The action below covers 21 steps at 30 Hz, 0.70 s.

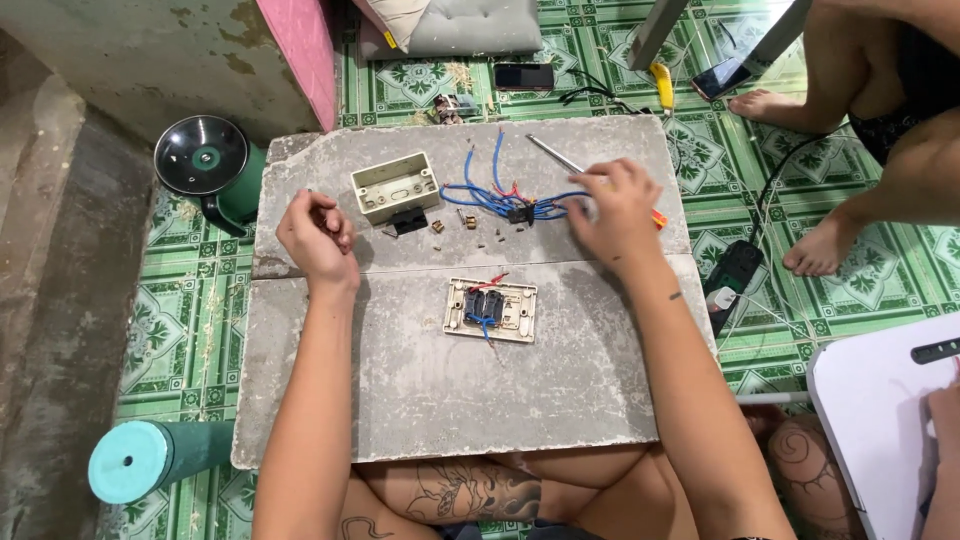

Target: The person sits on the floor and uses a screwdriver to work on an electrical switch plate, connecting wires and adjusting components. They handle the switch, wires, and a small plastic box while seated on a tiled floor.

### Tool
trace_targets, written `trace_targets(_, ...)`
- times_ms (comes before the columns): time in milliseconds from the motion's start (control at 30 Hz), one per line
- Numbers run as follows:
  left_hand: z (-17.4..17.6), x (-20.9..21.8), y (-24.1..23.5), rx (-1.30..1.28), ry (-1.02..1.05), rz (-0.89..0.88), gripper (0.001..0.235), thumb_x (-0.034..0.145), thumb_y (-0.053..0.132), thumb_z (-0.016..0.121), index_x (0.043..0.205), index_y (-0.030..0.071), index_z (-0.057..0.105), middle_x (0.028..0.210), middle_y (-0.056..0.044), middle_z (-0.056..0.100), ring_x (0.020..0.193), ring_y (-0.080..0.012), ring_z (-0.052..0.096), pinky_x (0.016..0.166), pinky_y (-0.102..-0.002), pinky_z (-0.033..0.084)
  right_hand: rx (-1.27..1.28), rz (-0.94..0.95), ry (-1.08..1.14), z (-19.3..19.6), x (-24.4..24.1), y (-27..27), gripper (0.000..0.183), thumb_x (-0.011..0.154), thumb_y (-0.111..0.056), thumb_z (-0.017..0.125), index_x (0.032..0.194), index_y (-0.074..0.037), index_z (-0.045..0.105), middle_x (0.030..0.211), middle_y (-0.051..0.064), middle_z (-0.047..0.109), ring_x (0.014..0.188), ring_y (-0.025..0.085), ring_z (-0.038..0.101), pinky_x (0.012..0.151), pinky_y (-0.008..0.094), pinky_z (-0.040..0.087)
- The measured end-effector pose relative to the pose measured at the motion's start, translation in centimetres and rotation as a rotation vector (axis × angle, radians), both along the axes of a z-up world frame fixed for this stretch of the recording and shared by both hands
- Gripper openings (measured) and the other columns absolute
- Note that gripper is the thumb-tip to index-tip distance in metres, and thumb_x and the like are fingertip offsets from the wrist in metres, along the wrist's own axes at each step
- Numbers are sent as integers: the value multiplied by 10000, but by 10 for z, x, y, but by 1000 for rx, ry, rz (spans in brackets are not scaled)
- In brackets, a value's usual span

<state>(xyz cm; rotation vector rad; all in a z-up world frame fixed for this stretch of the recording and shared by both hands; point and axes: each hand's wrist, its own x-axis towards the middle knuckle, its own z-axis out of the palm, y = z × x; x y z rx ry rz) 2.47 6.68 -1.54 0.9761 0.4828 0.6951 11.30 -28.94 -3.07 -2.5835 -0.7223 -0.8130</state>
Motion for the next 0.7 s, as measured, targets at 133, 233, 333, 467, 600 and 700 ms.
trace_targets(133, -8, 2, 3, 11, -42, -8, 312, 985, 286, 539, 736, 101, 571, 519, 2, 317, 377, -107, 354, 377, -216, 240, -69, 100, 70, -3, -11, 25, 476, 825, -373, 786, 1283, -334, 664, 1228, -25, 571, 1294, 273, 430, 991, 493, 330)
trace_targets(233, -10, 2, 2, 78, -38, -14, 313, 992, 266, 535, 738, 90, 578, 508, -10, 321, 379, -117, 357, 382, -226, 249, -125, 155, 81, -12, -12, 33, 408, 883, -437, 722, 1274, -344, 653, 1220, -20, 579, 1305, 265, 447, 1008, 493, 302)
trace_targets(333, -5, 0, -7, 150, -34, -45, 316, 995, 225, 519, 729, 66, 581, 496, -13, 321, 376, -110, 351, 381, -227, 255, -114, 179, 68, -17, -7, 31, 333, 946, -422, 680, 1258, -308, 653, 1130, -26, 617, 1244, 217, 517, 1000, 478, 299)
trace_targets(467, -5, -2, -14, 230, -60, -100, 319, 1010, 185, 511, 733, 55, 597, 500, -29, 336, 380, -114, 367, 390, -233, 274, 27, 182, 191, -20, -1, 25, 343, 1001, -399, 643, 1331, -311, 614, 1125, -49, 636, 1199, 185, 572, 1011, 443, 324)
trace_targets(600, -5, -3, -13, 273, -85, -129, 288, 992, 144, 510, 743, 37, 610, 499, -41, 339, 388, -118, 365, 400, -241, 280, 118, 121, 236, -24, 8, 15, 337, 1025, -372, 640, 1355, -317, 600, 1143, -73, 626, 1162, 152, 595, 1000, 422, 363)
trace_targets(700, -22, 3, -11, 426, -68, -191, 257, 970, 127, 561, 748, 37, 654, 487, -47, 403, 387, -107, 401, 388, -229, 301, 71, 76, 205, -20, 8, 12, 344, 992, -364, 694, 1324, -299, 633, 1122, -58, 636, 1152, 176, 613, 986, 432, 375)
